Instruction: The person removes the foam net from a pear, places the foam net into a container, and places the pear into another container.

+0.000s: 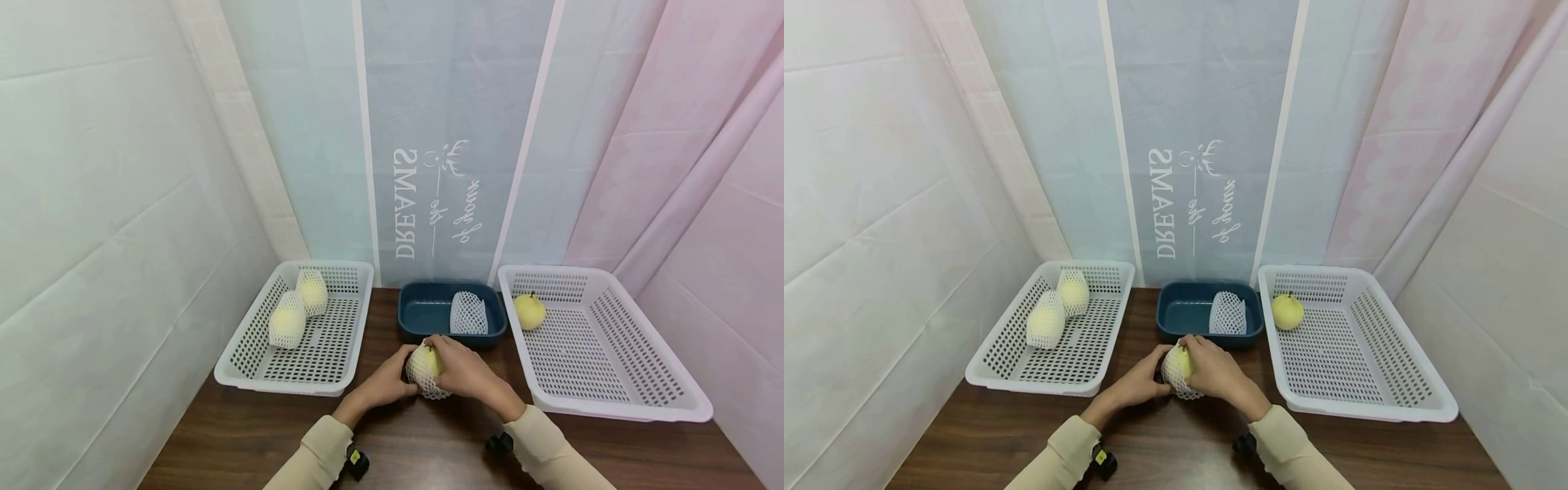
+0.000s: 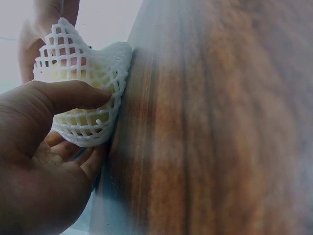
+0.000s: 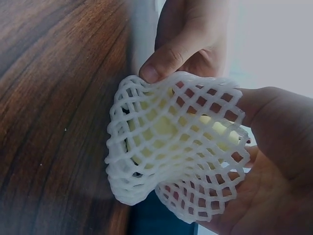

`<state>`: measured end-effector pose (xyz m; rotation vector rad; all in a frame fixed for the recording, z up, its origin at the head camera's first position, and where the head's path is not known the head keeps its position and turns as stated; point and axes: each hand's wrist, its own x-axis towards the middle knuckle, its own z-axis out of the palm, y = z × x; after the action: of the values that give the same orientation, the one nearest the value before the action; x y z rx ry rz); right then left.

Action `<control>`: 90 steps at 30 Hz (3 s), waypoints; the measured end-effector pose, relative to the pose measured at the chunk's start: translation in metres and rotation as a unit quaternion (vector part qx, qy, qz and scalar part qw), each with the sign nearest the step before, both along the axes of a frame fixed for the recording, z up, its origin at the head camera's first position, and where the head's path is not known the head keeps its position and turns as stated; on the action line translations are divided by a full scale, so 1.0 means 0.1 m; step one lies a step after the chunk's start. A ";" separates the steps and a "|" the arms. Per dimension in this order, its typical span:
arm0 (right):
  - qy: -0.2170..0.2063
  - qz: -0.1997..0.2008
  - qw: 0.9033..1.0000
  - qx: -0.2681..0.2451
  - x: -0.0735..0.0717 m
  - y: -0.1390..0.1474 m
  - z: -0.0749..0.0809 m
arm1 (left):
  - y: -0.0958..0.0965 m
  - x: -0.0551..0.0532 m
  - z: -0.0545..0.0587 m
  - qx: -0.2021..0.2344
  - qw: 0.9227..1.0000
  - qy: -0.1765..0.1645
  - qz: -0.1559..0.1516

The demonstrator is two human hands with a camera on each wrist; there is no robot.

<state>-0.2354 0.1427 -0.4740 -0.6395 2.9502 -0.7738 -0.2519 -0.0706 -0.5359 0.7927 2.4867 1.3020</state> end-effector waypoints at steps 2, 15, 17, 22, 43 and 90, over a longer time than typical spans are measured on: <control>-0.001 -0.003 1.000 -0.004 -0.01 0.01 0.01 | -0.01 0.00 0.01 0.011 1.000 0.001 -0.006; 0.005 0.007 1.000 -0.027 0.00 0.06 0.04 | 0.02 0.01 0.07 0.014 1.000 -0.020 0.010; 0.010 0.013 0.999 -0.034 -0.01 0.07 0.05 | 0.03 0.02 0.06 0.016 1.000 -0.022 0.015; 0.013 0.020 0.998 -0.050 -0.01 0.09 0.05 | 0.04 0.01 0.05 0.021 1.000 -0.013 0.017; 0.048 0.004 0.996 -0.069 -0.04 0.13 0.07 | 0.02 -0.04 0.04 0.035 0.997 0.010 0.075; 0.022 0.020 0.991 -0.129 -0.05 0.24 0.29 | 0.03 -0.07 0.08 0.047 0.992 0.051 0.101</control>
<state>-0.2406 0.1664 -0.4448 -0.7340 2.8906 -1.1643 -0.2592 -0.0678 -0.5275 0.6571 2.6616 1.4916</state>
